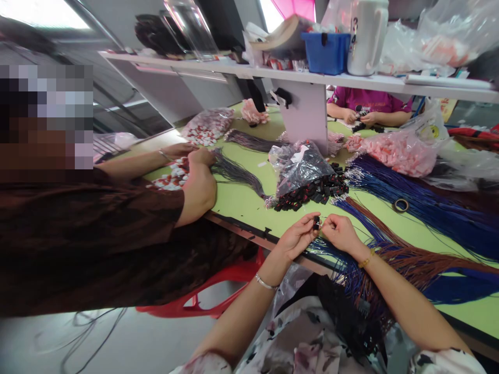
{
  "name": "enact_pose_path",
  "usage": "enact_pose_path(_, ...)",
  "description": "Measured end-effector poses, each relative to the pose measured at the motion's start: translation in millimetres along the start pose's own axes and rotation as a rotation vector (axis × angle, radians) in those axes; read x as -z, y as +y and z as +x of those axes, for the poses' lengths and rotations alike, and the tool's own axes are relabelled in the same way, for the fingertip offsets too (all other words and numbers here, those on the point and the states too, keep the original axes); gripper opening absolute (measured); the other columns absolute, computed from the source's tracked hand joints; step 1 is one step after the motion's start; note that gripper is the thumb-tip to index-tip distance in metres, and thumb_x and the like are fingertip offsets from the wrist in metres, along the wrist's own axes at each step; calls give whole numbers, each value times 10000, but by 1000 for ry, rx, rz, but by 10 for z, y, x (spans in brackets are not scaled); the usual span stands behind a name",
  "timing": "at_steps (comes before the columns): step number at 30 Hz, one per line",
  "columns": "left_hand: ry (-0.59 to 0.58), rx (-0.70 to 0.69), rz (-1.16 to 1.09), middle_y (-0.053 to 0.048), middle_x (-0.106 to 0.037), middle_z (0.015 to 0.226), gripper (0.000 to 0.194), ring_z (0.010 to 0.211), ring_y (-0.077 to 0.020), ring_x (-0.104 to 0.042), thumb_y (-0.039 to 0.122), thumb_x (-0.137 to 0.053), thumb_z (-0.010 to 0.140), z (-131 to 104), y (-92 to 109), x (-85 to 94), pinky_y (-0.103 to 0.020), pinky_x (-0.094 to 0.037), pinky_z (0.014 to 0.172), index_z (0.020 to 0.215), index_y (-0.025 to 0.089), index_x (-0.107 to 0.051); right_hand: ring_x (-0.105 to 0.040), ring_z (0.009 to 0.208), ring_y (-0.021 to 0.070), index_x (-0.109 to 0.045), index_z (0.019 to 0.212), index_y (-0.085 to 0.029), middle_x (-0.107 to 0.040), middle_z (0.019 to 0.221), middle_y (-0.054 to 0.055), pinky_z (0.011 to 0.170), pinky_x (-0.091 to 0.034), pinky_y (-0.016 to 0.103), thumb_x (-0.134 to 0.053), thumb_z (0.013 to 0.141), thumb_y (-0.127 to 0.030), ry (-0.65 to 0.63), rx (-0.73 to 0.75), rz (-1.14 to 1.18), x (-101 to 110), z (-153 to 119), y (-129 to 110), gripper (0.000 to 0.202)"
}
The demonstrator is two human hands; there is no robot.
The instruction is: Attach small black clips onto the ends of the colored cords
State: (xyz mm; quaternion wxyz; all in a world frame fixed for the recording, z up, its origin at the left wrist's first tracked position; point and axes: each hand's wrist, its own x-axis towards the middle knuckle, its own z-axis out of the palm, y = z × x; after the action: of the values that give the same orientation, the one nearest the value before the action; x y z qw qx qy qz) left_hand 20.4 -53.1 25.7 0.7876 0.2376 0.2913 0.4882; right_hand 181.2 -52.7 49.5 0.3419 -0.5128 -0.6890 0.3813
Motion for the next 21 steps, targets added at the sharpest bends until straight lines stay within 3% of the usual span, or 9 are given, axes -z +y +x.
enact_pose_path(7,59,-38,75,-3,-597,761,321,644,-59,-544,199,-760,663,-23,2,-22,-183,-464,633,966,148,-667,-384,491,86,-510,600,-171,-492,537,-39,478,-304,206,-488,702,-221,11,5,3,-19,-10,3,116)
enact_pose_path(13,155,-104,209,-9,-616,733,353,603,-61,-539,232,-808,587,-44,-40,-71,-191,-439,590,897,128,-675,-389,523,88,-487,604,-175,-486,558,-36,499,-295,202,-500,758,-220,-12,120,-85,-28,-21,5,161)
enact_pose_path(16,207,-105,183,-9,-618,717,353,597,-66,-539,247,-817,564,-38,-57,-59,-197,-434,584,859,123,-666,-404,545,93,-509,639,-173,-498,586,-30,522,-303,206,-475,796,-224,-54,184,-106,-8,-15,-1,168)
enact_pose_path(21,245,-102,168,-11,-621,691,358,589,-76,-546,254,-824,539,-26,-117,-42,-207,-433,580,827,120,-659,-381,511,89,-493,622,-174,-471,551,-38,497,-277,208,-480,791,-214,-64,160,-132,-54,-22,22,174)
